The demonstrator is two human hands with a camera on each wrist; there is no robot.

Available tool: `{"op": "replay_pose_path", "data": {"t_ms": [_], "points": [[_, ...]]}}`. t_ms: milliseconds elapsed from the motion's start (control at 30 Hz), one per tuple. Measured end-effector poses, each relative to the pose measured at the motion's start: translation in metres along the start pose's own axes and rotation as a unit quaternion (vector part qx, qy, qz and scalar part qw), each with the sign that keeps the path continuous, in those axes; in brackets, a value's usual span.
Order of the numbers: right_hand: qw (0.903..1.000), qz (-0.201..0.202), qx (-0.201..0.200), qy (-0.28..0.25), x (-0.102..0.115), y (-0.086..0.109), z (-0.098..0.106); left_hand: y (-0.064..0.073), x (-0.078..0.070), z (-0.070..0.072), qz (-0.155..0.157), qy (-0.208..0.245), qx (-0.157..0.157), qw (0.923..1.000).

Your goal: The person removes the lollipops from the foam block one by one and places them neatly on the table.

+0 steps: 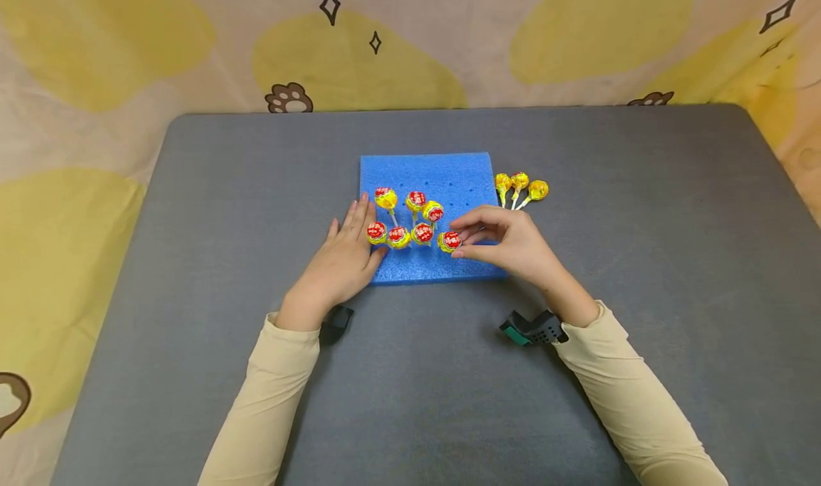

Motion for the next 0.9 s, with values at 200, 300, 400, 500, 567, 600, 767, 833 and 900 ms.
{"op": "replay_pose_path", "data": {"t_ms": [200, 300, 400, 500, 567, 600, 767, 833, 900], "points": [[0.9997, 0.015, -0.006, 0.016, -0.001, -0.001, -0.008, 0.0, 0.0, -0.001, 0.001, -0.001, -0.003, 1.0], [0.9998, 0.012, -0.013, 0.013, -0.002, -0.001, -0.009, 0.0, -0.001, -0.002, 0.001, -0.001, -0.005, 1.0], [0.9996, -0.005, -0.026, 0.004, -0.005, 0.0, -0.008, 0.0, -0.001, -0.002, 0.0, 0.0, -0.006, 1.0], [0.9987, -0.026, -0.043, -0.005, -0.01, 0.0, -0.005, 0.001, 0.0, -0.003, -0.001, 0.001, -0.008, 1.0], [0.9977, -0.036, -0.056, -0.007, -0.013, -0.001, -0.004, 0.0, 0.0, -0.003, -0.001, 0.001, -0.009, 1.0], [0.9972, -0.039, -0.063, -0.008, -0.014, -0.001, -0.003, 0.0, 0.0, -0.003, -0.002, 0.001, -0.01, 1.0], [0.9959, -0.032, -0.084, -0.011, -0.017, -0.001, -0.002, 0.0, 0.0, -0.003, -0.001, -0.001, -0.009, 1.0], [0.9958, -0.023, -0.088, -0.014, -0.016, 0.0, -0.003, 0.001, 0.0, -0.004, -0.001, -0.003, -0.008, 1.0], [0.9954, -0.016, -0.093, -0.018, -0.015, 0.0, -0.003, 0.001, -0.001, -0.003, -0.001, -0.005, -0.007, 1.0]]}}
Point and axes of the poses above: each hand's wrist, its own y-axis away from the middle knuckle, its own z-axis out of the back of the hand, x = y × z, the point moved 7 cm from there along -y, towards the middle knuckle, and after that the axes turned 6 degrees about x, right-handed, at the moved point
